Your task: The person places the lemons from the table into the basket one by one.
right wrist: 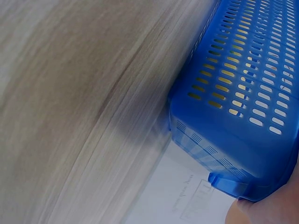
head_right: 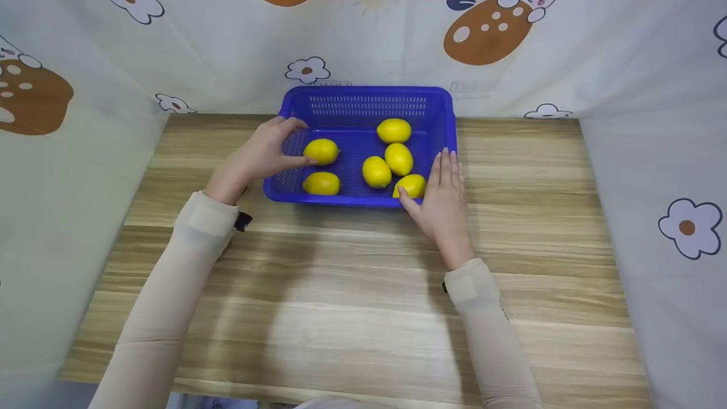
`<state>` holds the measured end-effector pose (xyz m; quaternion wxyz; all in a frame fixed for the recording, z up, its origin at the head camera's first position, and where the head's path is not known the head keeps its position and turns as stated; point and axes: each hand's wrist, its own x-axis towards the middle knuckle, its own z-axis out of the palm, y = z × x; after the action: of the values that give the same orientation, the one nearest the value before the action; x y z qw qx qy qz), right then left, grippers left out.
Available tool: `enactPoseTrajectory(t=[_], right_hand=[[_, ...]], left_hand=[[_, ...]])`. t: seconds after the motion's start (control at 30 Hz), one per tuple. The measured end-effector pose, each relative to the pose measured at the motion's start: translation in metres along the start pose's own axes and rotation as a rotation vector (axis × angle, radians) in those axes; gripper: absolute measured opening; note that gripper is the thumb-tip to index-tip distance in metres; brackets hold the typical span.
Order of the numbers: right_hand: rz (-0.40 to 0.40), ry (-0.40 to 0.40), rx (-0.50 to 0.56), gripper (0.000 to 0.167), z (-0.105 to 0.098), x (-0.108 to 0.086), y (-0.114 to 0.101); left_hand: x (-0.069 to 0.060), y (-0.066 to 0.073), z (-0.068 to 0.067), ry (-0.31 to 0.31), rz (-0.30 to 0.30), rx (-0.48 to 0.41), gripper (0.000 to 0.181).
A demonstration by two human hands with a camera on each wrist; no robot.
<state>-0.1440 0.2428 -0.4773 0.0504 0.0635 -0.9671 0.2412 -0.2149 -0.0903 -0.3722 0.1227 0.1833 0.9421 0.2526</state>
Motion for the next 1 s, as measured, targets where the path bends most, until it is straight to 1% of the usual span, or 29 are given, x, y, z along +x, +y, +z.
enactPoseTrajectory(t=[0.2,0.27,0.4,0.53,0.7,0.87,1.0], right_hand=[[0.002,-0.001,0.000,0.097,0.000,0.000,0.000],[0.005,-0.006,0.003,0.097,-0.001,0.000,-0.001],[0.010,-0.013,0.002,0.098,-0.001,0.000,0.000],[0.009,-0.009,-0.001,0.098,0.000,0.001,0.001],[0.006,-0.006,0.007,0.098,0.000,0.000,0.000],[-0.003,0.010,0.004,0.097,0.002,0.001,0.001],[0.003,0.003,0.003,0.097,0.002,0.001,0.001]], left_hand=[[-0.008,-0.007,0.010,0.008,0.018,-0.017,0.068],[-0.010,-0.010,0.013,0.008,0.017,-0.027,0.067],[-0.015,-0.013,0.017,0.025,0.012,-0.026,0.067],[-0.021,-0.014,0.022,0.038,-0.017,-0.022,0.070],[-0.032,-0.017,0.026,0.053,-0.060,-0.028,0.074],[-0.045,-0.025,0.030,0.081,-0.072,-0.048,0.078],[-0.054,-0.031,0.032,0.106,-0.088,-0.065,0.078]])
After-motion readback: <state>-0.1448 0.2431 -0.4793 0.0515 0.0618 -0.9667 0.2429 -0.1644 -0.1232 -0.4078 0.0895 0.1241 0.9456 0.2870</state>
